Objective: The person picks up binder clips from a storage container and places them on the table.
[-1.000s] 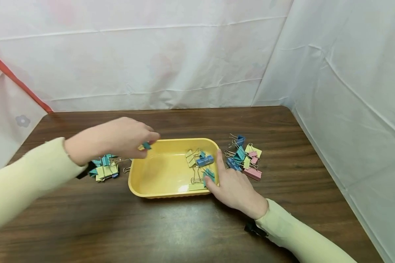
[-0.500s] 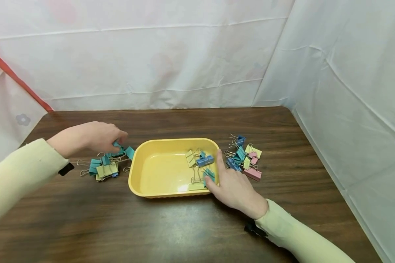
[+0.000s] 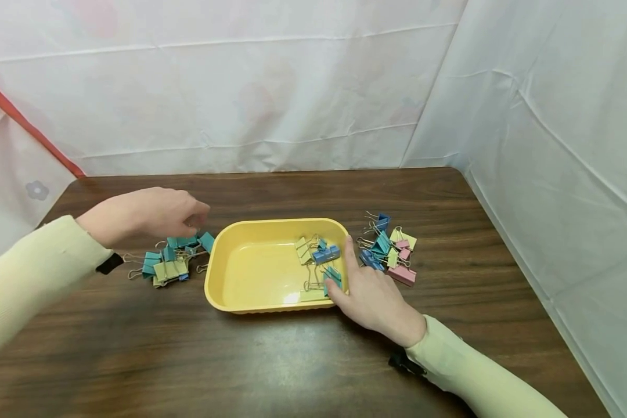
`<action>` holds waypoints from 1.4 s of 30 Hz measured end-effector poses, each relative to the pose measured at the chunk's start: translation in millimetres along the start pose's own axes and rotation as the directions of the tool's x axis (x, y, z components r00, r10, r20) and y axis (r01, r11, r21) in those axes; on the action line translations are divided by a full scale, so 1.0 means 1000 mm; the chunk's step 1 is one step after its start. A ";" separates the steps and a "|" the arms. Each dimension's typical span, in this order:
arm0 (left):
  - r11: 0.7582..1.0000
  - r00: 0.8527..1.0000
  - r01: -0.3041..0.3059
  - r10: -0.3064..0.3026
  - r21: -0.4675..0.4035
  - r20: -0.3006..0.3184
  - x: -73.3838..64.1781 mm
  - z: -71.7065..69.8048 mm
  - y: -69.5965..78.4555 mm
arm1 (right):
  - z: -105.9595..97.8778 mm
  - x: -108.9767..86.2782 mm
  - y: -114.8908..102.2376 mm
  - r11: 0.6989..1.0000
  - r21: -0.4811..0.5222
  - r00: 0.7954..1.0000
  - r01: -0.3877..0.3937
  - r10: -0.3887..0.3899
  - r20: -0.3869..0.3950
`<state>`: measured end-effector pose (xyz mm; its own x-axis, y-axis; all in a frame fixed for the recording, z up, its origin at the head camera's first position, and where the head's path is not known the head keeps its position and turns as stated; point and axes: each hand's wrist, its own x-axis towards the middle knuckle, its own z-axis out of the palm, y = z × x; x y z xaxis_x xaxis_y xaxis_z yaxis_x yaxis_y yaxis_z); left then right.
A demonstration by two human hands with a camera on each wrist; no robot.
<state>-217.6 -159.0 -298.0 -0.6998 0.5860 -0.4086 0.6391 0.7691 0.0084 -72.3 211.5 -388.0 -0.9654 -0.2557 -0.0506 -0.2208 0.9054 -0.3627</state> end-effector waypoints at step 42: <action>0.900 0.935 -0.281 0.335 0.332 -0.115 0.085 -0.002 0.151 | 0.000 -0.001 -0.003 1.000 0.014 1.000 -0.012 0.012 0.015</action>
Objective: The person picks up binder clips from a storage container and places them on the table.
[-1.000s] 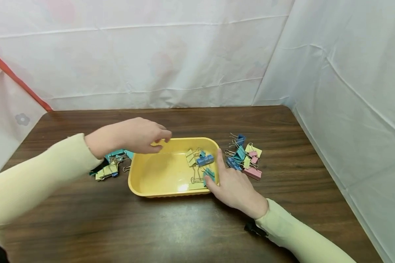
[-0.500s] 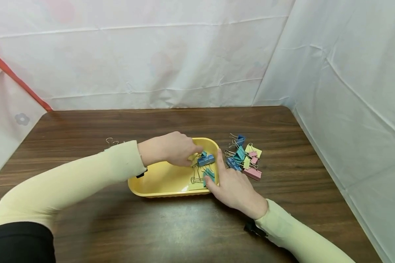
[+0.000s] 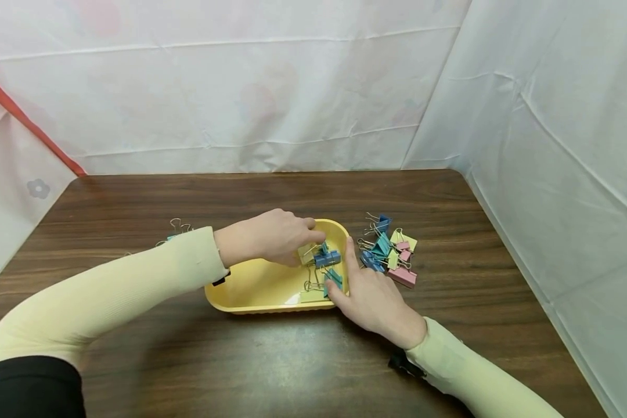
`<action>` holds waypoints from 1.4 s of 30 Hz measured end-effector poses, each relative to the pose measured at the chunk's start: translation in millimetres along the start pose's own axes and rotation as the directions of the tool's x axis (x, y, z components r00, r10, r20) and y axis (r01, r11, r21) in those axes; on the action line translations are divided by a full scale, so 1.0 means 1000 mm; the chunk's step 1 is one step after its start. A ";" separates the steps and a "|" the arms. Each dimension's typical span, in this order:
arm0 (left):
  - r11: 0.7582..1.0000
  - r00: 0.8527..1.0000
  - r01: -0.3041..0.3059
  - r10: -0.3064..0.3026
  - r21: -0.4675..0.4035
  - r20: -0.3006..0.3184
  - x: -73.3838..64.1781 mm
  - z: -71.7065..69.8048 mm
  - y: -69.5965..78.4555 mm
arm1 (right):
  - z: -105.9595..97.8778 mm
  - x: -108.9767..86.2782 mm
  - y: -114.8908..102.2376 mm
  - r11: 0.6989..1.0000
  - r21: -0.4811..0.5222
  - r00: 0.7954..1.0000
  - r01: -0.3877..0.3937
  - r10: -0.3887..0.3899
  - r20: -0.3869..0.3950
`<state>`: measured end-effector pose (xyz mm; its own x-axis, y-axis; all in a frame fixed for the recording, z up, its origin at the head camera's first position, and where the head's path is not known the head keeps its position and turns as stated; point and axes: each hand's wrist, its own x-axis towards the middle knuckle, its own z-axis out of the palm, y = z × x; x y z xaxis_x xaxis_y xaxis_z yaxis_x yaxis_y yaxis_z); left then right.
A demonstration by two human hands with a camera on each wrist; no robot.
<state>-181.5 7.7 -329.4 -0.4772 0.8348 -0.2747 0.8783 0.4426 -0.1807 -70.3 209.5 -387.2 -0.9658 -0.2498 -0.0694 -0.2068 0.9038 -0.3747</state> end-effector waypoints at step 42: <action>0.896 0.931 0.365 -0.361 -0.253 0.064 -0.171 0.031 -0.111 | 0.001 0.000 0.000 1.000 -0.009 1.000 0.006 -0.006 -0.012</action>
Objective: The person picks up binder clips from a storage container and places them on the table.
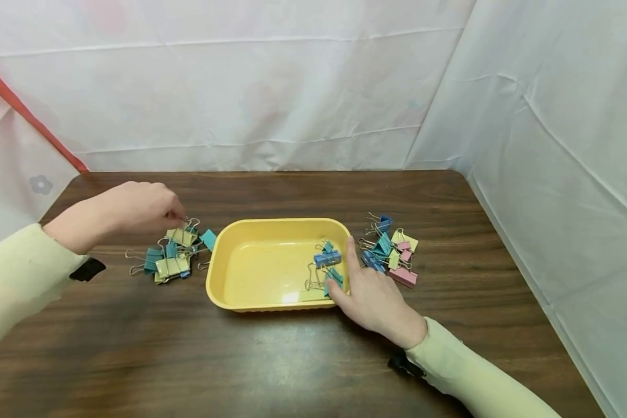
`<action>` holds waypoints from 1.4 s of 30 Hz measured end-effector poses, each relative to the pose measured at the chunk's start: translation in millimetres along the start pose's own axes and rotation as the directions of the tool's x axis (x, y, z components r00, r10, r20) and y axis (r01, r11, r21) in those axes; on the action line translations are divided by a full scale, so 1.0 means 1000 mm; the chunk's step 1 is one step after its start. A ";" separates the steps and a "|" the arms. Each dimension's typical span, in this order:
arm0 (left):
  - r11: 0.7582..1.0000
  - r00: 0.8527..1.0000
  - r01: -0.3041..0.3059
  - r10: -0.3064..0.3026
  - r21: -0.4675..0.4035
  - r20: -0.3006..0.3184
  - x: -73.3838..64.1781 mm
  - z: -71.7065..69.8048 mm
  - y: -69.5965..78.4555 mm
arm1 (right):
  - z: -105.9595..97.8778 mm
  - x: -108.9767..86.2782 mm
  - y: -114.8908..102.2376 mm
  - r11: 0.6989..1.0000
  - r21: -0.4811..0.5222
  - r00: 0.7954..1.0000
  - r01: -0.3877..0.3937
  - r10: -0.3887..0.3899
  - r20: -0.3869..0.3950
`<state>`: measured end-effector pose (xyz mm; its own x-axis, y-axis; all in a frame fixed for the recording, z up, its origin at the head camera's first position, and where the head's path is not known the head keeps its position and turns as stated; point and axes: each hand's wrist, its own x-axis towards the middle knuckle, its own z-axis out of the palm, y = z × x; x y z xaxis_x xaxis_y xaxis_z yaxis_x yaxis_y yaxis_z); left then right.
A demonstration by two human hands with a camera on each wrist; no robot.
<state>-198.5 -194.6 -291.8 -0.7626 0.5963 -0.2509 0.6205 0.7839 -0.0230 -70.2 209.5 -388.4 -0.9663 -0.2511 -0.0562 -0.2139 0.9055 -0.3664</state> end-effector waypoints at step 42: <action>0.921 0.922 -0.386 0.387 0.061 -0.001 0.109 -0.016 0.169 | -0.001 0.000 -0.002 1.000 0.016 1.000 0.007 -0.008 0.023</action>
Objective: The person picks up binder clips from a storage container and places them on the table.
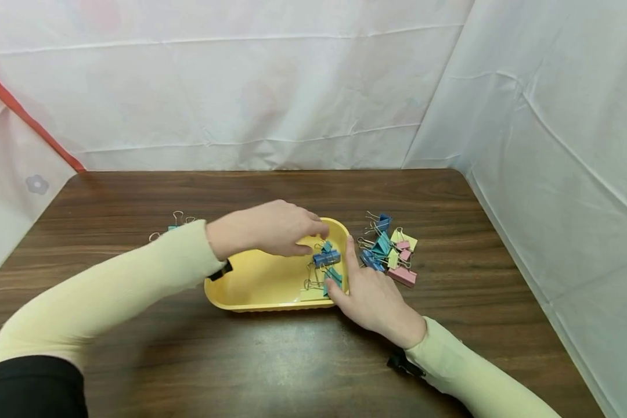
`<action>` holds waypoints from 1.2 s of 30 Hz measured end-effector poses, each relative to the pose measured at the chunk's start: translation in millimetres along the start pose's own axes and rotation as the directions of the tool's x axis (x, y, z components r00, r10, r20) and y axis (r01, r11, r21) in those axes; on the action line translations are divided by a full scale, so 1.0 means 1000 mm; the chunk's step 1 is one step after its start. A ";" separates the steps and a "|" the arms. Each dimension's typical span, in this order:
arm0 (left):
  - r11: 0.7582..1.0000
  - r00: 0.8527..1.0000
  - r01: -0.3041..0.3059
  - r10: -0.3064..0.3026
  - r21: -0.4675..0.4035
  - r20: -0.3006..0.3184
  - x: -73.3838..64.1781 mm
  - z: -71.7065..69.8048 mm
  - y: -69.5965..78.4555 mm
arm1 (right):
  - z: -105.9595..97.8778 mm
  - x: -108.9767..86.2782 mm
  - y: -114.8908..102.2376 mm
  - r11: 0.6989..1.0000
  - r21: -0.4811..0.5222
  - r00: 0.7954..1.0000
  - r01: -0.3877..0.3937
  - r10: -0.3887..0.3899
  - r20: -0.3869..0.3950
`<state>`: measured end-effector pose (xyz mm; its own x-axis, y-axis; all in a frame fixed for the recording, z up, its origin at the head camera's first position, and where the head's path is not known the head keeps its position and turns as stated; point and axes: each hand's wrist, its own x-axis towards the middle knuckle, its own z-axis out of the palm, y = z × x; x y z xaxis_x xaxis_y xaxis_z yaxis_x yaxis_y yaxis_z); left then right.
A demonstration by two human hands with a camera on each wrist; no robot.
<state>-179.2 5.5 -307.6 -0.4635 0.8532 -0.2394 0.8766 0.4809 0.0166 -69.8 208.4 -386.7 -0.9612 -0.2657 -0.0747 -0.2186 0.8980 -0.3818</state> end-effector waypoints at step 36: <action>1.000 0.994 0.000 -0.001 0.007 0.111 0.016 0.019 0.013 | -0.001 0.000 -0.002 1.000 -0.005 1.000 0.010 -0.010 -0.014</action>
<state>-172.4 21.9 -329.5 -0.4468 0.8249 -0.3462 0.8776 0.4793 0.0095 -69.6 207.3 -385.4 -0.9613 -0.2694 -0.0578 -0.2287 0.8972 -0.3778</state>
